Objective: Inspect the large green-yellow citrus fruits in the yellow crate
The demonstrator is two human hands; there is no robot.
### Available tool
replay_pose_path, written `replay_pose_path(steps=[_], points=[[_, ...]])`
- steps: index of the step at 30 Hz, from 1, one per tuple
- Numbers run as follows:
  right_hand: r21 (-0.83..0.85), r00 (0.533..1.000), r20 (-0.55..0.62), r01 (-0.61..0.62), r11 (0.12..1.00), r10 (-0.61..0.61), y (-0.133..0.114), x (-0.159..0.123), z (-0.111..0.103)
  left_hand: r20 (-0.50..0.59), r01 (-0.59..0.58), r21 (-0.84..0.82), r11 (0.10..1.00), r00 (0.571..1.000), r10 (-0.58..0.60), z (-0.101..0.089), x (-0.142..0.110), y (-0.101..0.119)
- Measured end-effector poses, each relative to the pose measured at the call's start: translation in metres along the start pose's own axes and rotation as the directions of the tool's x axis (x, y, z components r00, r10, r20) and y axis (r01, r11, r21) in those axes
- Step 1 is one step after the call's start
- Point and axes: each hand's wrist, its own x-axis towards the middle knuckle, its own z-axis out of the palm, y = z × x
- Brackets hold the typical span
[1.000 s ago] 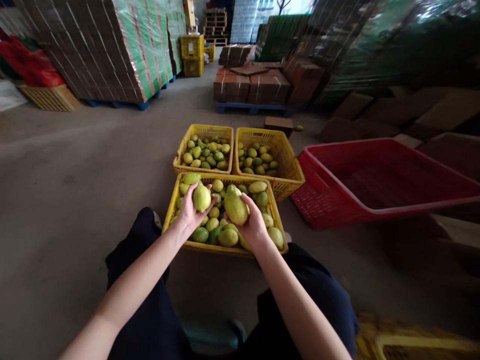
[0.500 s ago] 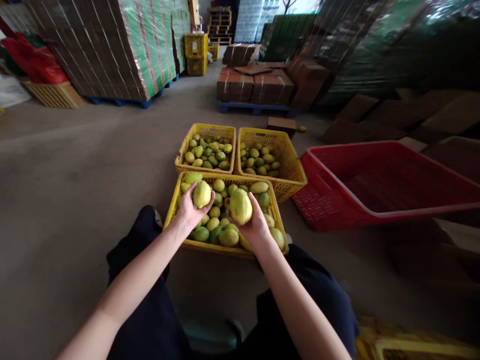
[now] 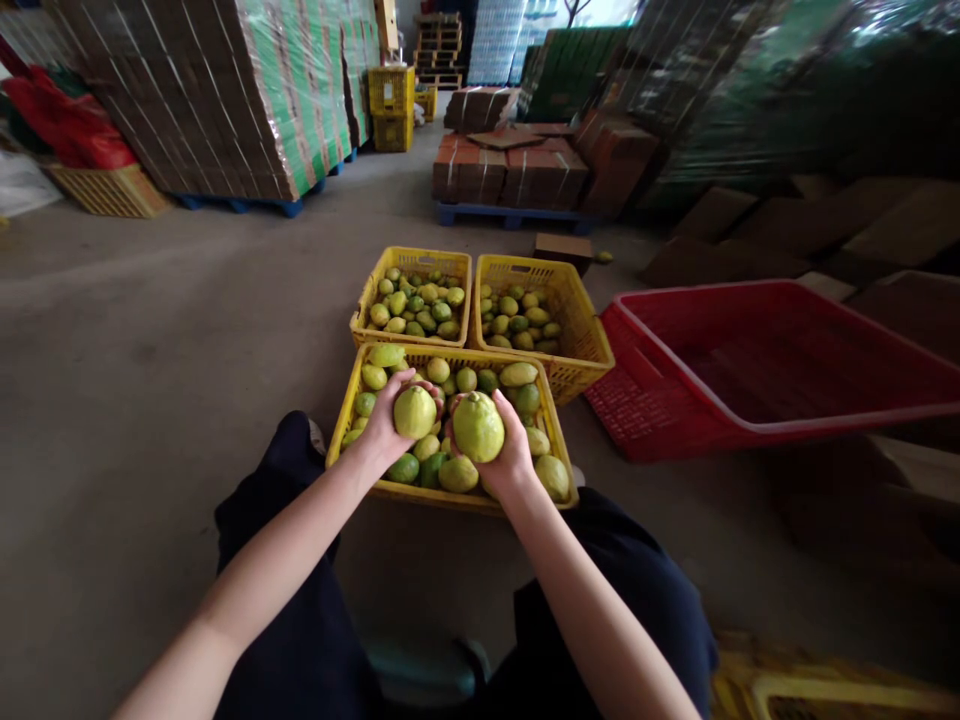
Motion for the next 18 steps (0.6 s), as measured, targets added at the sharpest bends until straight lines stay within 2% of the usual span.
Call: replay_pose_path(steps=[3,8,11,18], points=[[-0.015,1.0,0.01,-0.014,1.0,0.015,0.0,-0.0004,0.0008,-0.045,0.011,0.005,1.0,0.999,-0.01,0.0021,-0.0015,-0.0003],[-0.023,0.999,-0.028,-0.038,0.999,0.037,0.0001,-0.0029,0.0056,-0.054,0.05,-0.002,0.999,0.997,-0.05,0.0036,-0.0034,-0.0001],[0.024,0.999,-0.039,-0.029,0.999,0.03,-0.0014,-0.0041,0.0079,-0.039,0.076,-0.063,0.995,0.996,-0.078,0.0011,-0.0035,0.0005],[0.156,0.988,-0.155,0.0,0.988,0.024,-0.0073,-0.0027,0.0074,-0.003,0.101,-0.151,0.983,0.995,-0.103,-0.0028,-0.0017,0.0023]])
